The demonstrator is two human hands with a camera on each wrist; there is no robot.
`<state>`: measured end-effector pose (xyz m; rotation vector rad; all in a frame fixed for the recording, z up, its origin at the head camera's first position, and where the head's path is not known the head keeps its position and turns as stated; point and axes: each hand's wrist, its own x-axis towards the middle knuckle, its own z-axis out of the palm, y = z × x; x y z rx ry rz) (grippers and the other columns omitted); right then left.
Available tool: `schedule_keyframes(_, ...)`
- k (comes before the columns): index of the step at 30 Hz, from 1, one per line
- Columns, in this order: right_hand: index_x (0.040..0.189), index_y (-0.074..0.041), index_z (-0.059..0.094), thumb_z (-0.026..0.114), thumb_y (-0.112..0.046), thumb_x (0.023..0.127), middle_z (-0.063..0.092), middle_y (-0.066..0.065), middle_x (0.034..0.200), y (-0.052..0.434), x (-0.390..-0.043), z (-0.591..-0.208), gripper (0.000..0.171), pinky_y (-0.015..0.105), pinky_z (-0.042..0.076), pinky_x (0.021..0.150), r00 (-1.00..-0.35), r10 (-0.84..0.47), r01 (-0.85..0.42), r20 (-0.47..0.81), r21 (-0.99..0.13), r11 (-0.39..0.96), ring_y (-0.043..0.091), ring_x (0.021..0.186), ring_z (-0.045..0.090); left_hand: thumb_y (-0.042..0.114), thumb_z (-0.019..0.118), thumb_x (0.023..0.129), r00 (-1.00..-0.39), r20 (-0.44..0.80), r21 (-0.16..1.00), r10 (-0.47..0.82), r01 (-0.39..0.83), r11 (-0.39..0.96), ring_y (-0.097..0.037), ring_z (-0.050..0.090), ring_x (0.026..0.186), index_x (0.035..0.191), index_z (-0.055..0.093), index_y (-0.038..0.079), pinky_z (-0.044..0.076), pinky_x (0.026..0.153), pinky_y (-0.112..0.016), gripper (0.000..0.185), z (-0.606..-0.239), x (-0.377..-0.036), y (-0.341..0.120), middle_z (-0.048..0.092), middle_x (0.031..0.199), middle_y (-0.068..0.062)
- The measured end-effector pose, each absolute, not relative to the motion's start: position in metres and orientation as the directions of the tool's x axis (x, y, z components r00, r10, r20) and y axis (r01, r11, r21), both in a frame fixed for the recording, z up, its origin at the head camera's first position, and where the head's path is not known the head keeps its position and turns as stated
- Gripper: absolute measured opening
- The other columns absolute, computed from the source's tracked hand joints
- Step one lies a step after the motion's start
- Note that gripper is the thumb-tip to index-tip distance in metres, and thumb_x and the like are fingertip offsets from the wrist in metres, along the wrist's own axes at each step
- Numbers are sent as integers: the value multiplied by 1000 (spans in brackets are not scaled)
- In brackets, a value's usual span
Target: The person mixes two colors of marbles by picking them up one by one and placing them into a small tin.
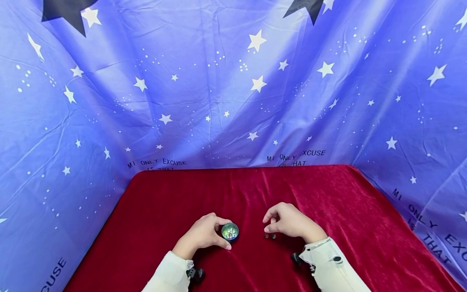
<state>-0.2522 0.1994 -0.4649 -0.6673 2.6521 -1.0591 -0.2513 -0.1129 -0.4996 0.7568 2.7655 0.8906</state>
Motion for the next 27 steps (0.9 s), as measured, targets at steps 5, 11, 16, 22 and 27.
schedule_keyframes(5, 90, -12, 74, 87, -11, 79, 67, -4, 65, 204, -252, -465, 17, 27, 50, 61, -880, -468, -295, -76, -685, 666, 10, 60, 60, 36, 100, 61, -864, 13, 584, 503, 415, 698, -5, 46, 74, 114, 79, 33, 41, 66, -23, 58, -497, -250, -113, 59, 77, 1)
schedule_keyframes(11, 87, -13, 73, 91, -13, 74, 64, -4, 66, 208, -252, -467, 22, 26, 48, 61, -887, -447, -259, -119, -672, 694, 7, 62, 57, 37, 101, 60, -866, 17, 577, 500, 417, 702, -4, 45, 74, 114, 79, 34, 41, 67, -23, 58, -499, -251, -113, 57, 77, 4)
schedule_keyframes(16, 84, -13, 72, 94, -15, 69, 63, -3, 67, 209, -250, -470, 27, 27, 46, 59, -883, -441, -236, -160, -659, 714, 8, 62, 54, 39, 101, 59, -867, 21, 576, 497, 417, 703, -4, 45, 73, 115, 79, 34, 41, 67, -23, 60, -502, -252, -114, 56, 77, 6)
schedule_keyframes(22, 78, -13, 70, 96, -13, 66, 62, -4, 66, 209, -249, -470, 29, 26, 45, 59, -877, -455, -260, -154, -643, 720, 9, 63, 55, 39, 101, 59, -869, 19, 570, 495, 416, 709, -4, 46, 73, 115, 79, 35, 41, 68, -23, 60, -501, -252, -113, 54, 77, 7)
schedule_keyframes(27, 74, -15, 70, 95, -12, 66, 60, -5, 64, 210, -248, -471, 26, 25, 45, 58, -874, -460, -266, -157, -639, 722, 7, 62, 54, 39, 101, 59, -872, 15, 571, 489, 409, 711, -4, 45, 72, 116, 79, 33, 41, 68, -23, 61, -501, -251, -113, 55, 77, 7)
